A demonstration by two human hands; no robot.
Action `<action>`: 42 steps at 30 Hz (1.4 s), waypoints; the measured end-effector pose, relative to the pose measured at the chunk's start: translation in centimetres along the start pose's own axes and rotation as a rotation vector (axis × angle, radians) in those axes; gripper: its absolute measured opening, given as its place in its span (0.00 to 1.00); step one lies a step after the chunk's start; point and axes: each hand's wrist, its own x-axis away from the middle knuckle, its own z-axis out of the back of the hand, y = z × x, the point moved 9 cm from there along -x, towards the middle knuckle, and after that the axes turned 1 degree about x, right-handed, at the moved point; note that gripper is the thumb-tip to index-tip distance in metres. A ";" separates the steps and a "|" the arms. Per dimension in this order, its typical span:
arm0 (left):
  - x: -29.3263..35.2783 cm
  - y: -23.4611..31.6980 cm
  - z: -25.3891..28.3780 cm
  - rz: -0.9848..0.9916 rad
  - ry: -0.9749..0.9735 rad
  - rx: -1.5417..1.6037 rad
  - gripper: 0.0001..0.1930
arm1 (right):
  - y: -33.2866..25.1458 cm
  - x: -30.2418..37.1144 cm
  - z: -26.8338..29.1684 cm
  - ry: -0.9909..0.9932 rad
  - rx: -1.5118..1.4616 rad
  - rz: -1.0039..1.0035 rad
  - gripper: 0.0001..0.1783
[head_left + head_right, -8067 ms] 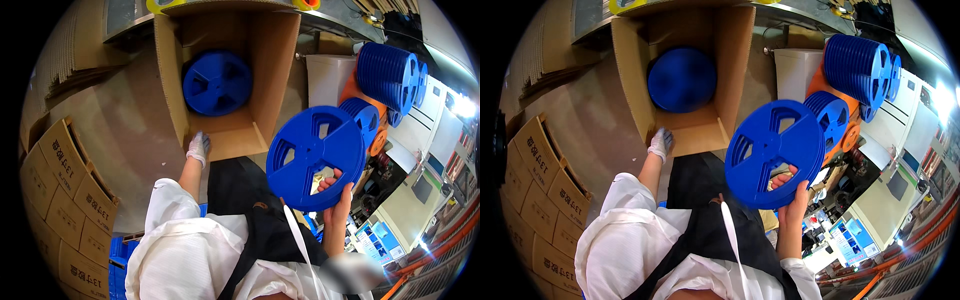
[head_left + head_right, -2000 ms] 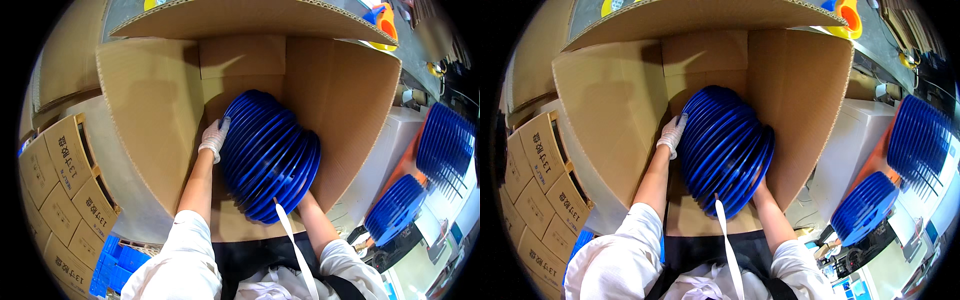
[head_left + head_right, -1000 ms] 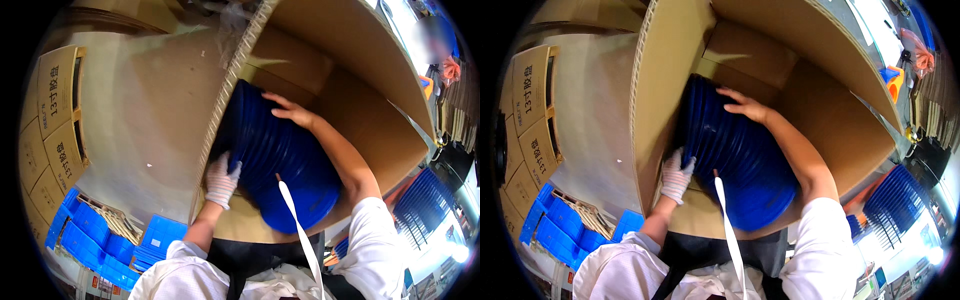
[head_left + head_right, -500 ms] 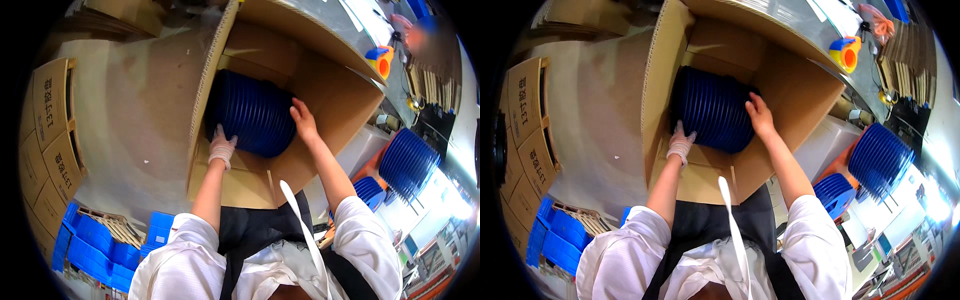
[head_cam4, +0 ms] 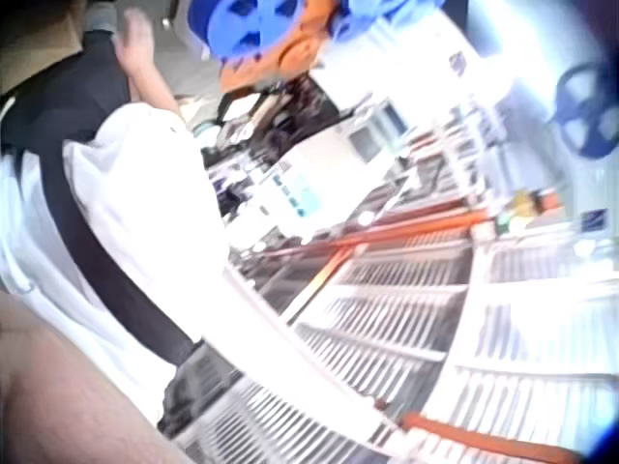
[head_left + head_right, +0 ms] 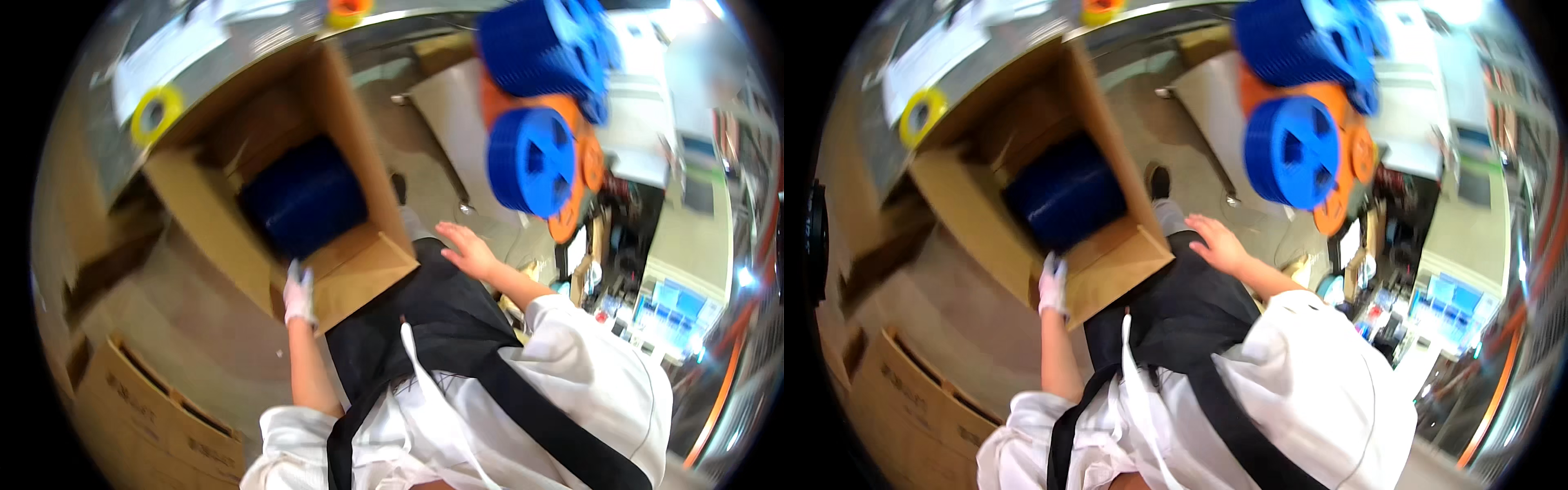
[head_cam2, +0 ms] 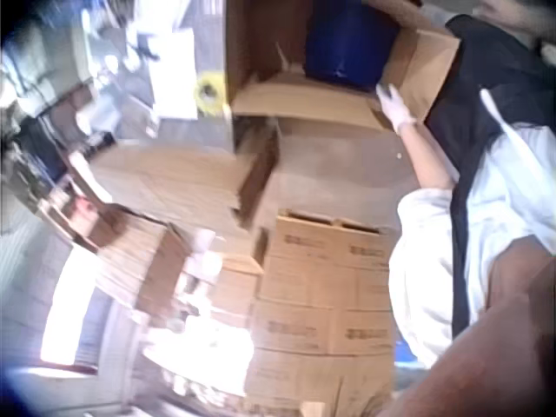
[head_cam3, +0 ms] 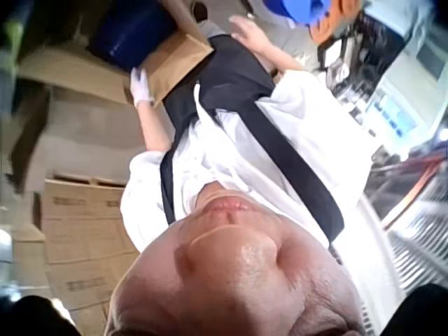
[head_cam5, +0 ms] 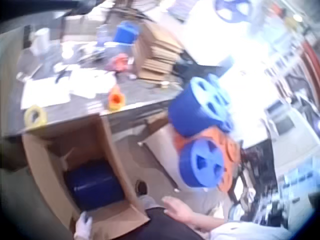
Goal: The person picks up stacks of blue plastic spools from a conveyor and a table, then places them one by one into a cardboard box. The person continues filling the box with spools until it is full.
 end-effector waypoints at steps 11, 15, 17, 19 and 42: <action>8.1 -16.3 -0.2 0.200 0.166 -0.054 0.18 | 20.0 5.2 13.6 0.623 0.245 -0.286 0.47; 12.4 -6.7 -8.0 0.031 0.148 -0.012 0.22 | 19.9 0.9 14.2 0.676 0.005 -0.147 0.52; 14.0 -1.3 -12.8 0.120 0.053 0.048 0.23 | 21.5 -2.2 13.7 0.585 -0.175 -0.468 0.47; 12.2 -4.0 -13.9 -0.029 0.082 -0.018 0.22 | 22.7 -3.8 13.5 0.438 -0.259 -0.635 0.42; 18.1 3.2 -12.7 -0.178 0.054 -0.252 0.23 | 21.0 5.8 19.8 0.552 -0.124 -0.717 0.28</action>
